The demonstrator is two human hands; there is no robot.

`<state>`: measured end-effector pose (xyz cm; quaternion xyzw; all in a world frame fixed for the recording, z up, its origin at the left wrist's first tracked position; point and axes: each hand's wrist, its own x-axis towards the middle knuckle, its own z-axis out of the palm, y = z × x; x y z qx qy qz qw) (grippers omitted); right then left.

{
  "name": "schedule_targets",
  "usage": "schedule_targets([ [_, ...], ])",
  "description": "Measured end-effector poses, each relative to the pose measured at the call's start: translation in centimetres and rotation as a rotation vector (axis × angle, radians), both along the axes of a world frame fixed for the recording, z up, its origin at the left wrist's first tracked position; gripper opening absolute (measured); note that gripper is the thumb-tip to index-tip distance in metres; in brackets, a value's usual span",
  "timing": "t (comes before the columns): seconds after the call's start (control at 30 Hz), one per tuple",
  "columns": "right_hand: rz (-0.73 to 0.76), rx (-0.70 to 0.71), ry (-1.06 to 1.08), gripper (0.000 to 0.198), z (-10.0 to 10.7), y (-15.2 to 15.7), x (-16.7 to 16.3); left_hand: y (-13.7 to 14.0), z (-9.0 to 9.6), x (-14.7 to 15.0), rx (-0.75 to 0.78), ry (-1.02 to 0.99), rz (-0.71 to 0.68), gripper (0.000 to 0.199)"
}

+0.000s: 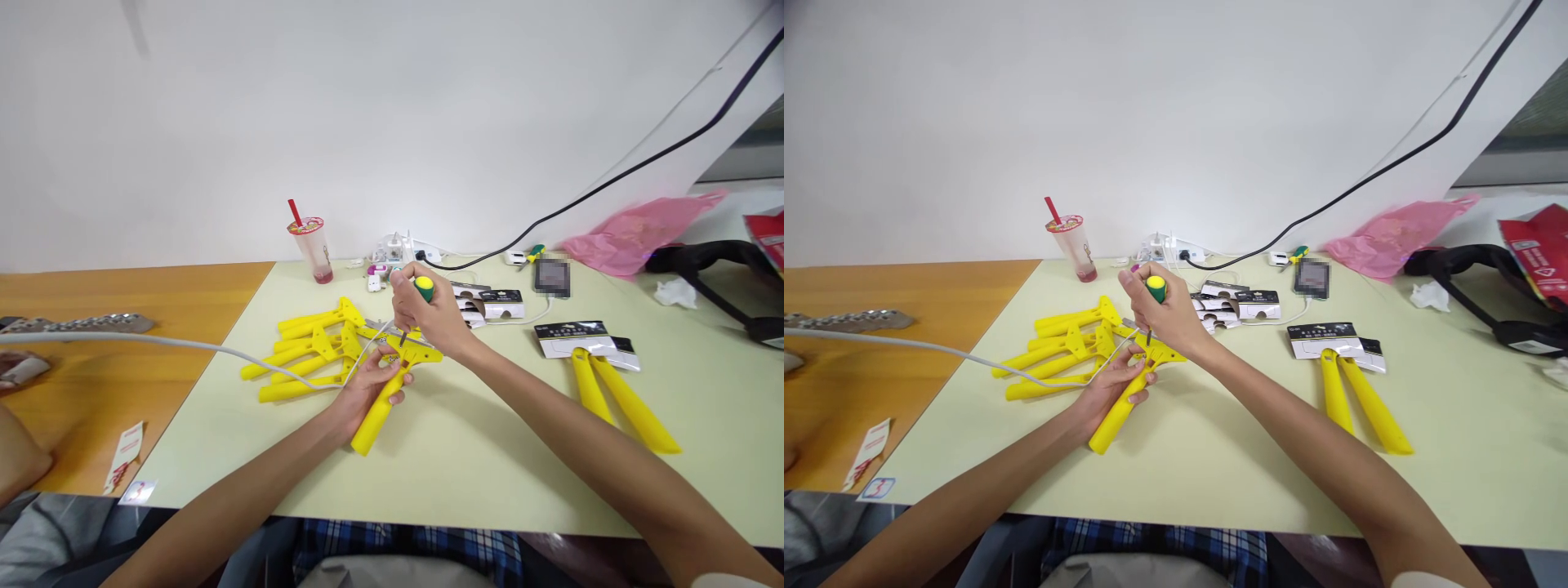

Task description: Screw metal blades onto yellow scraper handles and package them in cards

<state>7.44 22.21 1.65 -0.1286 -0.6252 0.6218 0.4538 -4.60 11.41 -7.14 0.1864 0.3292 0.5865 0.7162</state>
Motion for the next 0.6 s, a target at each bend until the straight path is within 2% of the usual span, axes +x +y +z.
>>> schedule_targets([
  [0.13,0.07,0.122,-0.016,0.03,-1.0,0.3,0.3,0.0,-0.1,-0.1,-0.011,-0.008,0.025,0.043],
  [0.2,0.122,0.213,-0.032,0.033,-1.4,0.6,0.5,0.0,-0.2,-0.2,-0.018,-0.02,0.041,0.041],
  [0.33,0.13,0.391,-0.176,0.038,-1.2,1.3,1.0,0.0,-0.2,-0.3,-0.031,-0.051,0.058,0.041],
  [0.43,0.145,0.445,-0.261,0.039,-0.4,1.8,1.5,0.2,0.0,-0.4,-0.044,-0.075,0.079,0.044],
  [0.6,0.111,0.509,-0.285,0.048,0.3,2.7,2.1,0.3,0.4,-0.6,-0.049,-0.084,0.081,0.049],
])
